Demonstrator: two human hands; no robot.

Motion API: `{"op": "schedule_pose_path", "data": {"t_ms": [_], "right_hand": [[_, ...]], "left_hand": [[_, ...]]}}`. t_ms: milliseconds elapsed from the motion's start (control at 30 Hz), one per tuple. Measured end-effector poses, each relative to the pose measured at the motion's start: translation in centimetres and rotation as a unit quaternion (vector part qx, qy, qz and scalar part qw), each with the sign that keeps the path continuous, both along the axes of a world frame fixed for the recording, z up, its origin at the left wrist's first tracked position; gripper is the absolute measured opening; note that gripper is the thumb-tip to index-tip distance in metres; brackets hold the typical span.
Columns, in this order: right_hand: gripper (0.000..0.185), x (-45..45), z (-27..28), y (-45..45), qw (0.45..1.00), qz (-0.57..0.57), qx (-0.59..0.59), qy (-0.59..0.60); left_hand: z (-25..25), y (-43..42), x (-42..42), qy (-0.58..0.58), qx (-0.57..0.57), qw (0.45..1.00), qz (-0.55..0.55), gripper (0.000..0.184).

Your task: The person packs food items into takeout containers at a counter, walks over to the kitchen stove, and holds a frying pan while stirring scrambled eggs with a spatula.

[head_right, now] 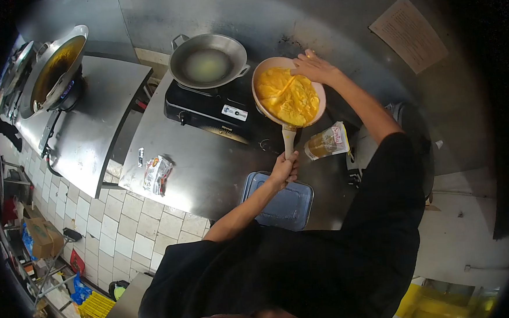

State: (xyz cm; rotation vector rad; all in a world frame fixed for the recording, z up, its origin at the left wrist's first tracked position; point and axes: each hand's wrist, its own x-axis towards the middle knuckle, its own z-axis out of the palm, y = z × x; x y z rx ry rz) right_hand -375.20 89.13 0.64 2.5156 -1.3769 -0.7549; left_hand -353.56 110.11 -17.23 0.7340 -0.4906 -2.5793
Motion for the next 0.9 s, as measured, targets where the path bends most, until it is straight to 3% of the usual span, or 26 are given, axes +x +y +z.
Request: {"op": "schedule_pose_path", "data": {"t_ms": [100, 300, 467, 567, 700, 767, 900], "right_hand": [[0.031, -1.7, 0.7, 4.9, 0.998, 0.013, -0.056, -0.010], [0.027, -2.1, 1.2, 12.8, 0.988, -0.091, -0.117, 0.050], [0.026, -1.3, 4.5, 15.7, 0.965, -0.147, -0.215, 0.025], [0.024, 0.3, 5.7, 16.5, 0.961, -0.201, -0.186, -0.024], [0.019, 3.4, 6.7, 16.8, 0.967, -0.242, -0.051, -0.061], [0.019, 3.8, 5.0, 16.7, 0.963, -0.255, 0.004, -0.089], [0.023, 3.7, -1.6, 15.8, 0.958, -0.244, -0.024, -0.145]], "left_hand": [[0.3, 0.1, 0.1, -0.002, 0.001, 1.000, 0.003, 0.018], [-0.3, 0.1, 0.0, 0.010, -0.017, 1.000, 0.008, 0.017], [-0.7, 0.1, -0.2, 0.031, -0.008, 0.999, 0.004, 0.022], [-1.0, 0.0, -0.2, 0.042, -0.001, 0.999, 0.003, 0.021], [-0.8, -0.2, 0.1, 0.043, 0.009, 0.999, -0.013, 0.020], [-0.6, -0.4, 0.2, 0.035, 0.008, 0.999, -0.015, 0.020], [-0.4, -0.3, 0.3, 0.018, 0.000, 1.000, -0.003, 0.020]]}}
